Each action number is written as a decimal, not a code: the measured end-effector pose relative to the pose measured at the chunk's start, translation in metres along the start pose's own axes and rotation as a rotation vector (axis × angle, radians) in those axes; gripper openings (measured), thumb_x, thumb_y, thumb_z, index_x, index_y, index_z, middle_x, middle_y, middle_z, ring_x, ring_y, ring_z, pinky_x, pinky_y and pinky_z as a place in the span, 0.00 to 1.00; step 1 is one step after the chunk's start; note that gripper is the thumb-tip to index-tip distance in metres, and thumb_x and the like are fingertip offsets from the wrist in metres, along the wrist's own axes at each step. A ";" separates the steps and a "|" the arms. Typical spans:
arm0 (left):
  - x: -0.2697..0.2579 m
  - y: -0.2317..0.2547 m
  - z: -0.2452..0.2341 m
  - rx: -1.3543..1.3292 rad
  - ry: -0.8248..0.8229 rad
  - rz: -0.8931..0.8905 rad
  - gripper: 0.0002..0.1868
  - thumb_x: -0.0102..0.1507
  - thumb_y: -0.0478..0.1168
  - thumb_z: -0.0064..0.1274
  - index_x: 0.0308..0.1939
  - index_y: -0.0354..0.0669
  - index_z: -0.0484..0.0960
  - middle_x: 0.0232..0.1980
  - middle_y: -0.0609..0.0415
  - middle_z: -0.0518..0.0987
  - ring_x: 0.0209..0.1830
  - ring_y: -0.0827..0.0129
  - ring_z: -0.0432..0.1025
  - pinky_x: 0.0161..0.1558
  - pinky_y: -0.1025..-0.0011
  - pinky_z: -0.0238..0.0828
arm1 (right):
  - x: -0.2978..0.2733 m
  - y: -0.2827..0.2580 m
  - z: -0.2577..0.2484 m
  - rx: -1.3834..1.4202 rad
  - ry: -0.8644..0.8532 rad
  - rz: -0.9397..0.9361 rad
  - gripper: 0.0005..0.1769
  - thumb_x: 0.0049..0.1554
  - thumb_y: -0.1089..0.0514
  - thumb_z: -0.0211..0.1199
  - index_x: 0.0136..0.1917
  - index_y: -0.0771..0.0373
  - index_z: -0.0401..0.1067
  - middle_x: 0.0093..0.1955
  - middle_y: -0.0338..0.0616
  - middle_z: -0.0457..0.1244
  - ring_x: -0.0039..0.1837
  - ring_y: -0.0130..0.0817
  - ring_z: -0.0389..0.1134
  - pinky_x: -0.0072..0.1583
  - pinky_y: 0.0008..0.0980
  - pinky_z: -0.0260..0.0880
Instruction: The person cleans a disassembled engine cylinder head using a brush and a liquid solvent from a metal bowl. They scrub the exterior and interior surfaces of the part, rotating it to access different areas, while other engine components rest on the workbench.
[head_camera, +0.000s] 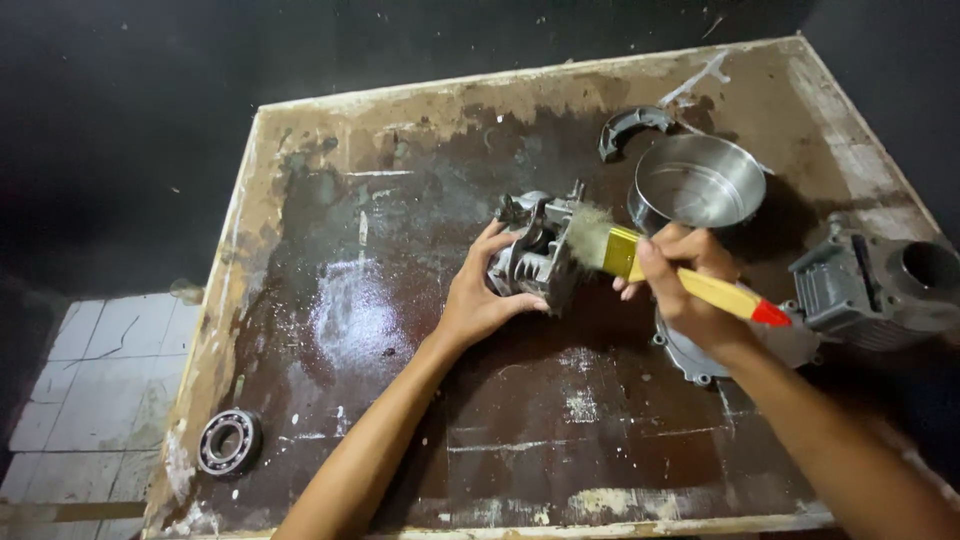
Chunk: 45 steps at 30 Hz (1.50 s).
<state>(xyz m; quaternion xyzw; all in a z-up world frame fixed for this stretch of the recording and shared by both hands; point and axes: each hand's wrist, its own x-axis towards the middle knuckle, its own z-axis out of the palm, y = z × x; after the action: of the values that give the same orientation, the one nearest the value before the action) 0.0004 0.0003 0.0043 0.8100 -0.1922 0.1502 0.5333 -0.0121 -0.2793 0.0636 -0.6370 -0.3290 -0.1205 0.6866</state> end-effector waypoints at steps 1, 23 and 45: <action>-0.001 -0.007 0.002 0.003 0.003 0.008 0.50 0.45 0.53 0.78 0.69 0.50 0.71 0.81 0.41 0.60 0.80 0.51 0.61 0.73 0.57 0.63 | 0.000 -0.003 0.000 -0.001 -0.001 -0.009 0.07 0.68 0.67 0.53 0.51 0.64 0.55 0.42 0.53 0.63 0.40 0.36 0.72 0.41 0.33 0.76; -0.002 0.009 -0.003 0.036 0.005 -0.036 0.50 0.43 0.55 0.78 0.66 0.51 0.71 0.81 0.40 0.60 0.79 0.49 0.61 0.72 0.56 0.64 | 0.026 -0.017 -0.014 -0.104 -0.179 0.053 0.06 0.63 0.68 0.57 0.47 0.63 0.62 0.37 0.49 0.66 0.36 0.33 0.73 0.37 0.30 0.76; -0.008 0.004 0.000 0.003 0.003 -0.023 0.49 0.44 0.54 0.79 0.65 0.51 0.71 0.81 0.39 0.60 0.79 0.47 0.62 0.72 0.55 0.66 | 0.014 -0.002 -0.013 0.047 -0.055 -0.045 0.06 0.67 0.64 0.54 0.49 0.63 0.58 0.39 0.48 0.64 0.38 0.36 0.72 0.38 0.29 0.78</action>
<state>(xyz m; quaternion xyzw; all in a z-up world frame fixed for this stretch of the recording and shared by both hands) -0.0085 0.0002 0.0045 0.8127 -0.1818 0.1458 0.5341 0.0009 -0.2881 0.0739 -0.6163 -0.3647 -0.1107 0.6891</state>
